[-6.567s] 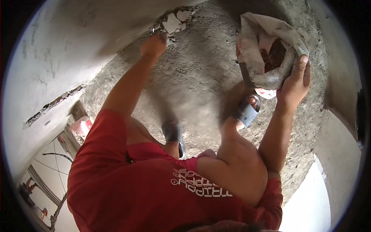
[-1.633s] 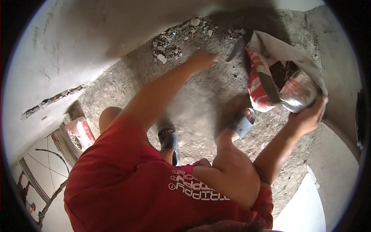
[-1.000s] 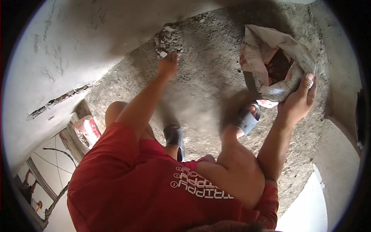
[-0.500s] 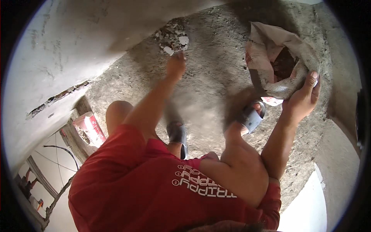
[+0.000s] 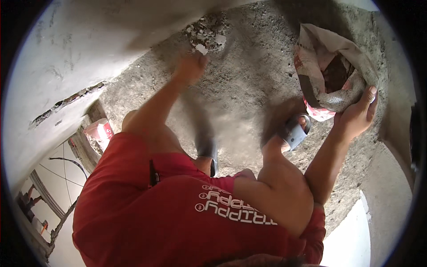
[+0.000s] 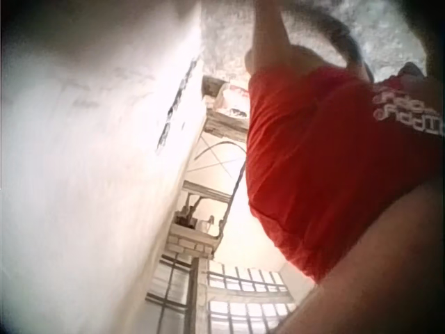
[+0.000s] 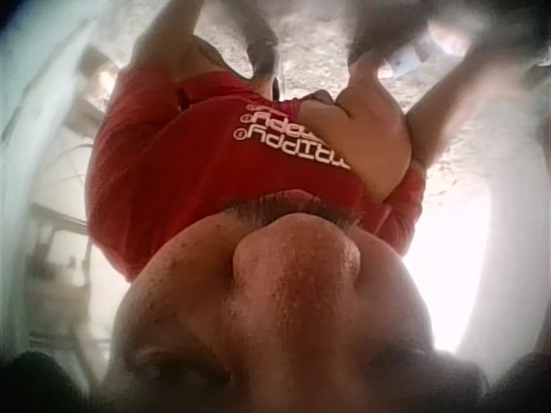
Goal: The person scrapes loose concrete and debris from a floor corner using a trowel, then collects additional dry mortar mixture from a bag, applying and spreading it onto the wall and floor joints to patch the concrete surface.
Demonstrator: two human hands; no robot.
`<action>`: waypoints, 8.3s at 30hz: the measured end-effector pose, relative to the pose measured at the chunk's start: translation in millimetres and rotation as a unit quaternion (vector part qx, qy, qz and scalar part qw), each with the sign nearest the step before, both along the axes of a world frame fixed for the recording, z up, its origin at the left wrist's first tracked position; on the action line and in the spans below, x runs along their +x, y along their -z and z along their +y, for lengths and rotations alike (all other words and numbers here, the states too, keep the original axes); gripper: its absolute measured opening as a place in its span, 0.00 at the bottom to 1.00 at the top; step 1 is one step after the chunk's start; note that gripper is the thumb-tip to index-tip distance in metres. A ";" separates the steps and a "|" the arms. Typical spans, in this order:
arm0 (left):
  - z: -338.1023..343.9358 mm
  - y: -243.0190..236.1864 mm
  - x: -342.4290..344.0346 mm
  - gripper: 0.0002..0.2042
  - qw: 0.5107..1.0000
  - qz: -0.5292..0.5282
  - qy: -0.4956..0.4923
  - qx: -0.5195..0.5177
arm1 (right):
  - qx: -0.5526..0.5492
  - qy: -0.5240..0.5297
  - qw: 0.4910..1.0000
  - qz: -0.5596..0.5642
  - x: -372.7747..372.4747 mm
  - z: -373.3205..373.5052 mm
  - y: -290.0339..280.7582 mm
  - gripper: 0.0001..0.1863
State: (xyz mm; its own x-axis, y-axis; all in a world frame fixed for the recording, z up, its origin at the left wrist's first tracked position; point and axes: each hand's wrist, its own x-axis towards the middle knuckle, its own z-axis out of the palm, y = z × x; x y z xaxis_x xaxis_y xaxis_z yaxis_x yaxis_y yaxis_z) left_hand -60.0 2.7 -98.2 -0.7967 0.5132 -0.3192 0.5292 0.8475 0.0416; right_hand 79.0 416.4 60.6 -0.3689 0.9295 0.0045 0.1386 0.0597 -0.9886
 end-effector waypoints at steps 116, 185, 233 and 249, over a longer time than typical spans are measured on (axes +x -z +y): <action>239.9 32.6 40.7 0.24 0.865 -0.428 -0.099 0.245 | 0.333 0.142 0.916 -0.175 113.8 113.1 -24.8 0.14; -84.6 -29.6 -3.1 0.23 0.975 -0.152 -0.066 -0.151 | 0.077 -0.036 0.996 0.026 4.8 -14.0 -0.2 0.28; 231.7 -149.0 -28.3 0.16 0.975 0.102 0.189 -0.053 | 0.046 -0.057 0.994 0.083 13.2 -7.5 0.4 0.30; 52.7 10.3 -12.1 0.21 0.794 -0.506 -0.276 0.195 | -0.018 -0.045 0.995 0.092 8.7 -4.4 -2.3 0.25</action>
